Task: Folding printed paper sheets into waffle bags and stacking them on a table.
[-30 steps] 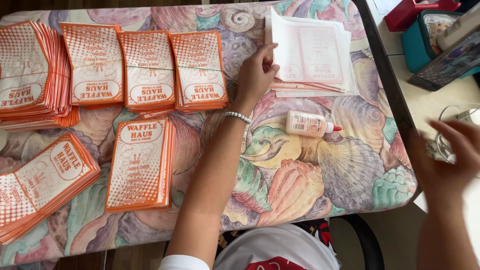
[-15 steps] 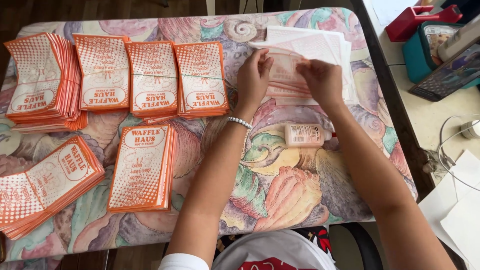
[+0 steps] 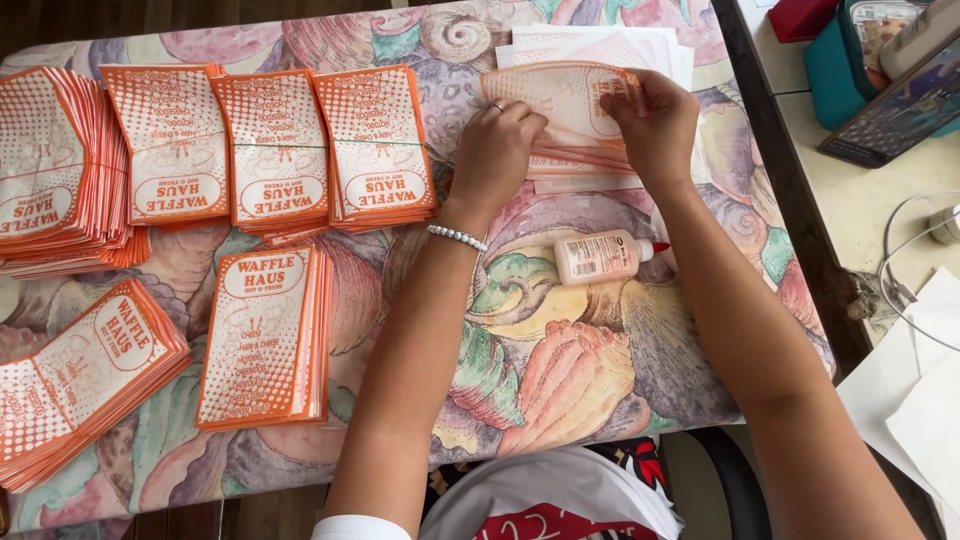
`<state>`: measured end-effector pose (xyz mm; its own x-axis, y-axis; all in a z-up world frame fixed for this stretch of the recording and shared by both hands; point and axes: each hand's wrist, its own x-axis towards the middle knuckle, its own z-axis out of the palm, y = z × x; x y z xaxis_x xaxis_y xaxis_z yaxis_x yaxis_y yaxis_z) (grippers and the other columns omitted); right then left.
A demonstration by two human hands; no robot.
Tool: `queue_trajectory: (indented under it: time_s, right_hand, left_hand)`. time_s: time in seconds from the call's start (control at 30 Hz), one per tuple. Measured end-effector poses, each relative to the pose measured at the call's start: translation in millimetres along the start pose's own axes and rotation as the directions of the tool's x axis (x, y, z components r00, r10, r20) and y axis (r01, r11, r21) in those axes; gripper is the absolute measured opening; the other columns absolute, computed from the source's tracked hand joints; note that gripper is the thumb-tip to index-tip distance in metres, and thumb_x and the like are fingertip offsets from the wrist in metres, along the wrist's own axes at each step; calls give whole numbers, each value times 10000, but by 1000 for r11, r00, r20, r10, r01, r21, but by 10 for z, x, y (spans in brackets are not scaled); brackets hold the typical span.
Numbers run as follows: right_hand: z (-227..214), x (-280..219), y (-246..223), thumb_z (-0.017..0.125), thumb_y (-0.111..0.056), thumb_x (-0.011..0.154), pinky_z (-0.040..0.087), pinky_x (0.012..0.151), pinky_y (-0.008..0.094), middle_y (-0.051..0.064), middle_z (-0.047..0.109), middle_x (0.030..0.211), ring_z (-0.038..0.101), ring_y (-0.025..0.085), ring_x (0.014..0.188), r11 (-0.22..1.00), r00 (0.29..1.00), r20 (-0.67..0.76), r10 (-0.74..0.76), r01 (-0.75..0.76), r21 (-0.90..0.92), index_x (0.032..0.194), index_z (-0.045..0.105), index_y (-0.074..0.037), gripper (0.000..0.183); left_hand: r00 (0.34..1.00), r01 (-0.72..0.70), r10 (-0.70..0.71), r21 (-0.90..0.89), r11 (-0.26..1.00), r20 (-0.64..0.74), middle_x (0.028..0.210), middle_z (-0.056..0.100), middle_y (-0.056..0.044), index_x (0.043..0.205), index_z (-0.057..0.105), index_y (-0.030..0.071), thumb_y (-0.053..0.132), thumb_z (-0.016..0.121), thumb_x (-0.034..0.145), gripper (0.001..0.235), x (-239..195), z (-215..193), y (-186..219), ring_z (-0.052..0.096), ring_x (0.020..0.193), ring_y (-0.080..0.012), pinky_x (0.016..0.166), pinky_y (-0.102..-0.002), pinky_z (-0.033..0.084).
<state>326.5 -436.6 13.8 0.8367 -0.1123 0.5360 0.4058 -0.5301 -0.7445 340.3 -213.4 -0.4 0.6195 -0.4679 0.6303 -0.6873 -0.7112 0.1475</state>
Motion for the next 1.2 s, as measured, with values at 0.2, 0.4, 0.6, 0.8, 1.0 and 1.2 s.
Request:
queue_trajectory:
  time_s: [0.2,0.4,0.6,0.8,1.0,1.2]
  right_hand:
    - [-43,-10,-193,877,-77,903,496,654,261,-10,670,854,566,92,751,999,999,43,33,-34,15,1078,711,-76,242]
    - [-50,-75,-285,876,-100,889,527,749,296,64,720,949,613,134,820,997,949,304,-83,81,19,1180,687,-29,354]
    - [2,-86,-111,795,-94,1002,434,509,284,52,675,723,548,135,568,937,950,205,-235,277,-212,1114,768,-25,135]
    - [-131,-322,-611,581,184,951,498,484,221,132,813,959,702,171,673,802,841,168,-515,541,-252,1100,788,44,290]
    - [-197,-774,-984,712,-60,950,602,985,442,96,764,1201,737,280,1064,673,672,531,-517,702,-233,1254,715,-89,306]
    - [-457,-1118,-1105,831,-575,743,525,992,431,168,663,1202,647,337,1137,756,700,665,-260,576,-311,1334,650,-61,804]
  left_hand:
    - [998,28,-30,-31,999,-51,869,723,-42,954,720,86,52,725,903,61,18,-60,75,677,732,-216,514,-331,539]
    - [986,146,-162,-285,948,-37,936,689,-92,1022,648,42,52,638,966,57,-9,-54,79,681,806,-277,608,-395,540]
    - [930,173,-281,-393,903,-237,1001,656,-76,1045,646,50,366,418,1073,391,18,-119,89,655,893,-228,685,-319,538]
    - [546,531,-837,-789,308,40,737,623,-49,840,610,76,533,351,941,535,194,-618,257,626,672,-193,572,-283,487]
    - [463,577,-555,-710,-404,692,905,748,-154,1061,693,26,436,674,680,560,244,-856,174,734,791,-298,652,-380,611]
    - [517,657,-737,-754,16,435,929,768,-174,1085,733,13,87,866,686,428,59,-169,-244,774,906,-355,770,-474,621]
